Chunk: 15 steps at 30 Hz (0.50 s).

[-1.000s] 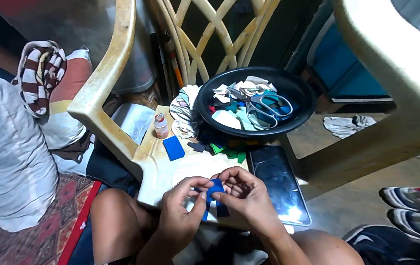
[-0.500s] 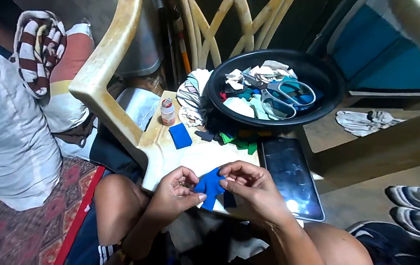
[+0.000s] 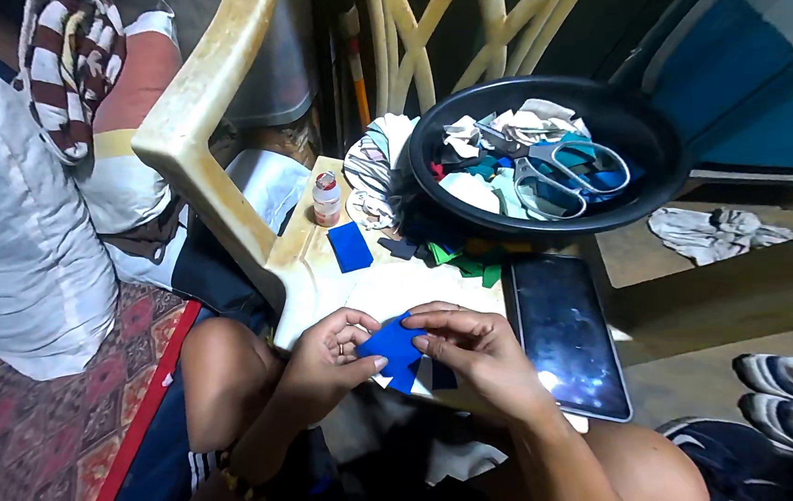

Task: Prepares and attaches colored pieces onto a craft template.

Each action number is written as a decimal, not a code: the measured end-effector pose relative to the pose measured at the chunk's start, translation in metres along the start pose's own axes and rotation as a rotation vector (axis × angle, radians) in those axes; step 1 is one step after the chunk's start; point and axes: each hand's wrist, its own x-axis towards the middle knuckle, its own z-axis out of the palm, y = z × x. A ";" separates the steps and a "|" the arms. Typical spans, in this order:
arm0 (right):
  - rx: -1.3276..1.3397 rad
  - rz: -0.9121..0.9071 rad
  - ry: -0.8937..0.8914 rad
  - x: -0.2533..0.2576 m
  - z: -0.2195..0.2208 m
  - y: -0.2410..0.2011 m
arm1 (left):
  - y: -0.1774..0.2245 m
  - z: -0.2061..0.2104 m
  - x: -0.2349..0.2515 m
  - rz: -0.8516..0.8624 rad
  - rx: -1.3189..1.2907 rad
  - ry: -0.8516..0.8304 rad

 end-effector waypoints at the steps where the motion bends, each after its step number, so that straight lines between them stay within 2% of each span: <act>1: -0.016 0.005 0.000 0.000 0.001 0.000 | 0.000 0.000 -0.001 -0.004 0.002 0.005; 5: -0.076 0.006 -0.009 0.001 0.002 0.000 | -0.006 -0.001 -0.002 0.038 0.045 0.039; 9: -0.218 -0.010 0.003 0.001 0.005 0.004 | -0.014 -0.004 -0.003 0.099 0.252 0.099; 15: -0.396 -0.045 0.008 0.003 0.012 0.011 | -0.012 -0.002 -0.005 0.057 0.512 0.143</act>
